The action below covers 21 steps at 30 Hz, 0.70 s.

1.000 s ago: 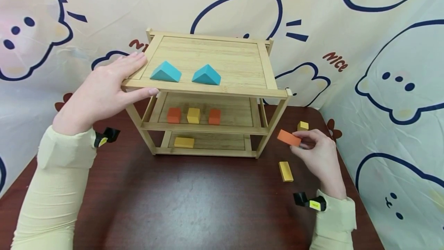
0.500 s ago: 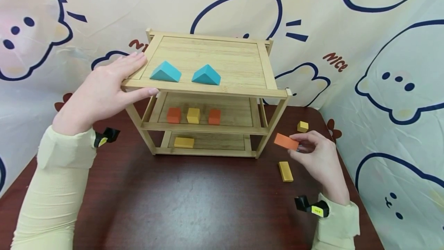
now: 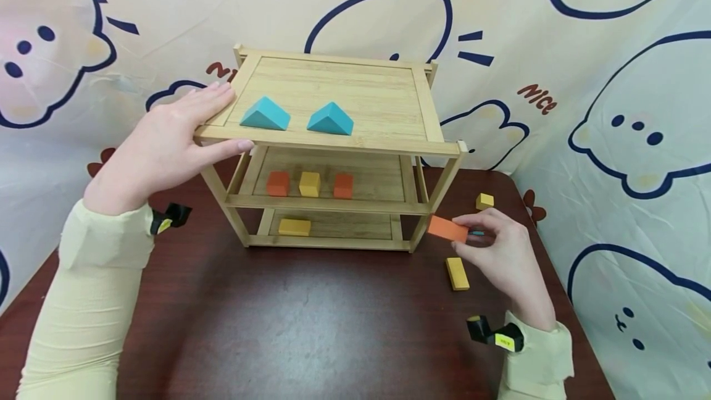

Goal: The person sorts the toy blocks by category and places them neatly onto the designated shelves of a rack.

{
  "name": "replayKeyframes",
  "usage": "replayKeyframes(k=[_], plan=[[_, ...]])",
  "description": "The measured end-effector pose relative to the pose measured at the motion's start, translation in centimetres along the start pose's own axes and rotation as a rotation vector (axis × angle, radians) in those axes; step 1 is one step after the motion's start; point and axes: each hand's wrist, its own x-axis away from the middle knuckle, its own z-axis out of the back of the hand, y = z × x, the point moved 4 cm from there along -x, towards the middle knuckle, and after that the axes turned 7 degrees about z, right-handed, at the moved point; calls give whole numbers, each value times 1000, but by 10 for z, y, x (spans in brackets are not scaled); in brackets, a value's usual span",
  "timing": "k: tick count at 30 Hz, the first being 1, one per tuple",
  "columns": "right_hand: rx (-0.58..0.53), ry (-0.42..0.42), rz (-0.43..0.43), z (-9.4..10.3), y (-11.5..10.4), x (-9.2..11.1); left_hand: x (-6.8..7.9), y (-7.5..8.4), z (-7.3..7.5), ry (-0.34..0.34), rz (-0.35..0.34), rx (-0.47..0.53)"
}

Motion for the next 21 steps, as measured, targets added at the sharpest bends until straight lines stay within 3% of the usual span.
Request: replayKeyframes(k=[12,21], plan=[[-1,-30,69,-16,-9,-3,0,0,0,4,-5,7],[-62,-70,98,-29,-20,-3,1,0,0,2,2,7]])
